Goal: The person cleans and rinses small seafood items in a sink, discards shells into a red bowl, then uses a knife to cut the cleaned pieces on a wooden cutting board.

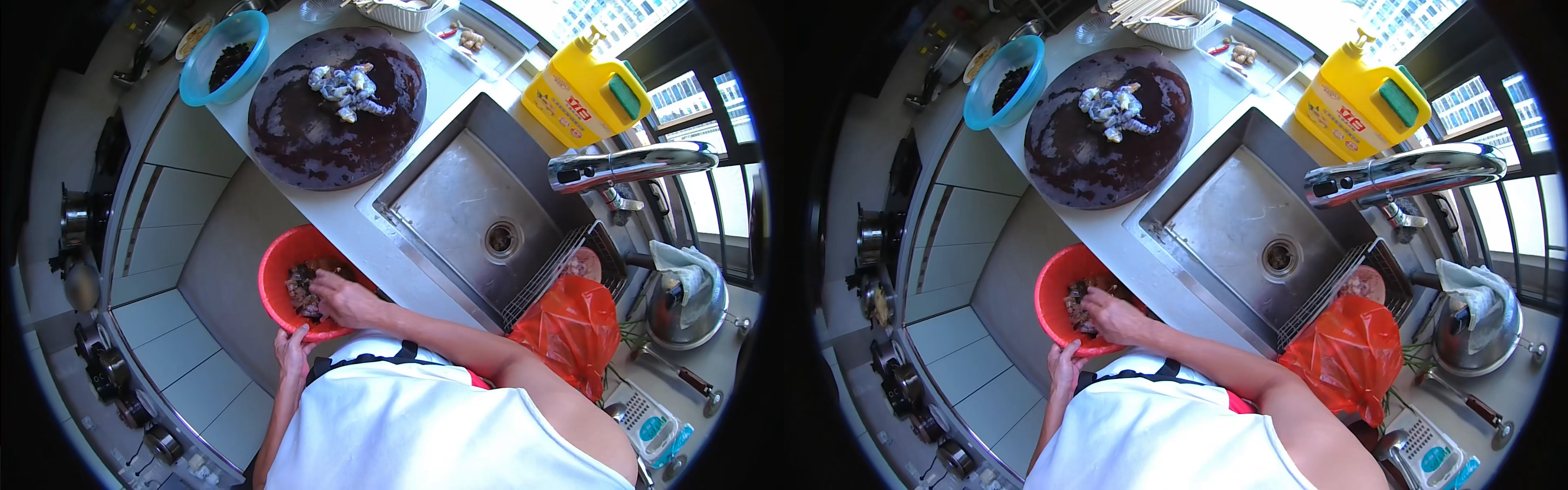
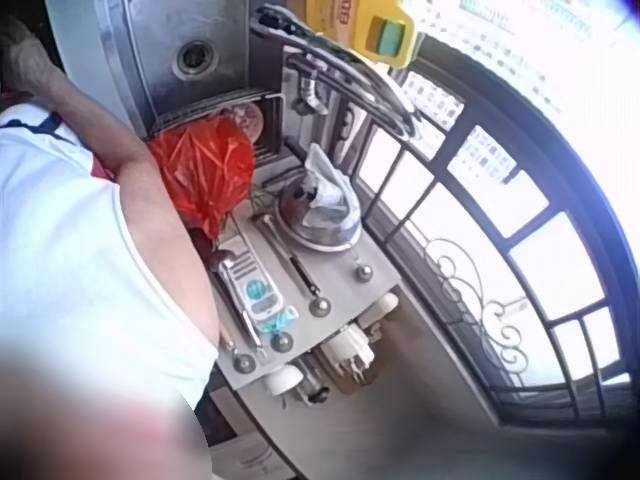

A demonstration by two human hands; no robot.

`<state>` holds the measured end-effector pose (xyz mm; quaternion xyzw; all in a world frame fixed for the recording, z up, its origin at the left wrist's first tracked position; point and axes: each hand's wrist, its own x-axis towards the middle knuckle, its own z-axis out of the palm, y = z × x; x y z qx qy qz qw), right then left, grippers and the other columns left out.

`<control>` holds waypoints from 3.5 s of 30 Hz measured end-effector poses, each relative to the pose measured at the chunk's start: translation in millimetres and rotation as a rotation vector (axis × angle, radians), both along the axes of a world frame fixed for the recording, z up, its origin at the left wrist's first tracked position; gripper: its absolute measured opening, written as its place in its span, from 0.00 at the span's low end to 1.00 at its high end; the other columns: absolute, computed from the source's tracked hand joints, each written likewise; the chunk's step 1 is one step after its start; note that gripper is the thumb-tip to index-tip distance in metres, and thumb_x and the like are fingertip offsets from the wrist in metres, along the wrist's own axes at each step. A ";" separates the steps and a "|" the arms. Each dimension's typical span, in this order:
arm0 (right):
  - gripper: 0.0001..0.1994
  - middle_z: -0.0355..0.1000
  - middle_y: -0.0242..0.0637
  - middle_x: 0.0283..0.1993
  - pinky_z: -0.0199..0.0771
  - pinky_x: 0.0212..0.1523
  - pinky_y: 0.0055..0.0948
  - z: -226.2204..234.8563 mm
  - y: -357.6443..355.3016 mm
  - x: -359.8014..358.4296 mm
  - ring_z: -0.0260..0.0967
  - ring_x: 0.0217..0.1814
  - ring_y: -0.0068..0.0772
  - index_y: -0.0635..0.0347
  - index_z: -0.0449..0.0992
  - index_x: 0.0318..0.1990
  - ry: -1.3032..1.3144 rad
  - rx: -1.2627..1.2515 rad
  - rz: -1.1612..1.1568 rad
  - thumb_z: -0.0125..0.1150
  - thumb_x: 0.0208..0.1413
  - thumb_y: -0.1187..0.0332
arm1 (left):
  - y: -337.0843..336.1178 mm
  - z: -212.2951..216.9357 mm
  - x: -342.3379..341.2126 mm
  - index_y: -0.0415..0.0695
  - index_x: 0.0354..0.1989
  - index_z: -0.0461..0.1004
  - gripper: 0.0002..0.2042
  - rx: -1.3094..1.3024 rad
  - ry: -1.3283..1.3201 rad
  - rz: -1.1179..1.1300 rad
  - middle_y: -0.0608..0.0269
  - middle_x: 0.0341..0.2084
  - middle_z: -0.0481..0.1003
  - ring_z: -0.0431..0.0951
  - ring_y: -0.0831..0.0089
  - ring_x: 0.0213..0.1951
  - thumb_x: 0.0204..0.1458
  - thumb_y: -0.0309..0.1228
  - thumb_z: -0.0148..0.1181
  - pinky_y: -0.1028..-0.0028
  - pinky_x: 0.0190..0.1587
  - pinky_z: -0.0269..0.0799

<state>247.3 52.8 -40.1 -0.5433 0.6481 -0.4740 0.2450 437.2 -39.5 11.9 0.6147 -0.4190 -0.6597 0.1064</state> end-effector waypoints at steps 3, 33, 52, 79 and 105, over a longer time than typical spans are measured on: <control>0.18 0.77 0.50 0.53 0.70 0.64 0.41 6.9 -22.5 9.3 0.69 0.63 0.52 0.67 0.78 0.53 -0.240 0.069 0.166 0.62 0.54 0.74 | -2.3 0.1 4.7 0.41 0.54 0.70 0.17 -0.006 -0.017 0.013 0.54 0.44 0.77 0.83 0.63 0.39 0.56 0.25 0.61 0.64 0.37 0.84; 0.24 0.75 0.52 0.57 0.66 0.64 0.37 -127.0 38.3 -156.4 0.72 0.61 0.46 0.66 0.76 0.57 -0.760 0.419 -0.495 0.48 0.68 0.54 | -6.1 9.1 2.4 0.41 0.51 0.68 0.14 0.043 -0.085 -0.037 0.55 0.45 0.77 0.83 0.64 0.40 0.57 0.25 0.60 0.62 0.39 0.84; 0.14 0.74 0.50 0.56 0.73 0.60 0.39 38.8 -12.4 -21.2 0.75 0.57 0.47 0.66 0.77 0.53 -0.771 -0.029 -0.103 0.55 0.65 0.70 | -10.9 12.3 -11.4 0.41 0.49 0.70 0.13 -0.022 -0.121 -0.092 0.55 0.42 0.77 0.83 0.63 0.39 0.55 0.25 0.61 0.65 0.37 0.84; 0.14 0.75 0.49 0.50 0.76 0.54 0.40 5.8 -17.1 -13.6 0.75 0.52 0.48 0.71 0.80 0.46 0.145 0.079 0.088 0.62 0.57 0.69 | -9.2 6.8 -1.6 0.42 0.54 0.69 0.17 0.010 -0.096 -0.032 0.54 0.46 0.76 0.82 0.61 0.42 0.56 0.24 0.60 0.60 0.42 0.83; 0.16 0.76 0.61 0.49 0.74 0.57 0.46 -163.3 233.0 -171.5 0.74 0.55 0.60 0.68 0.83 0.43 -0.322 1.067 -1.140 0.56 0.49 0.71 | -21.7 0.3 4.0 0.43 0.53 0.68 0.15 0.057 -0.069 -0.053 0.54 0.45 0.76 0.82 0.62 0.42 0.57 0.25 0.59 0.59 0.41 0.83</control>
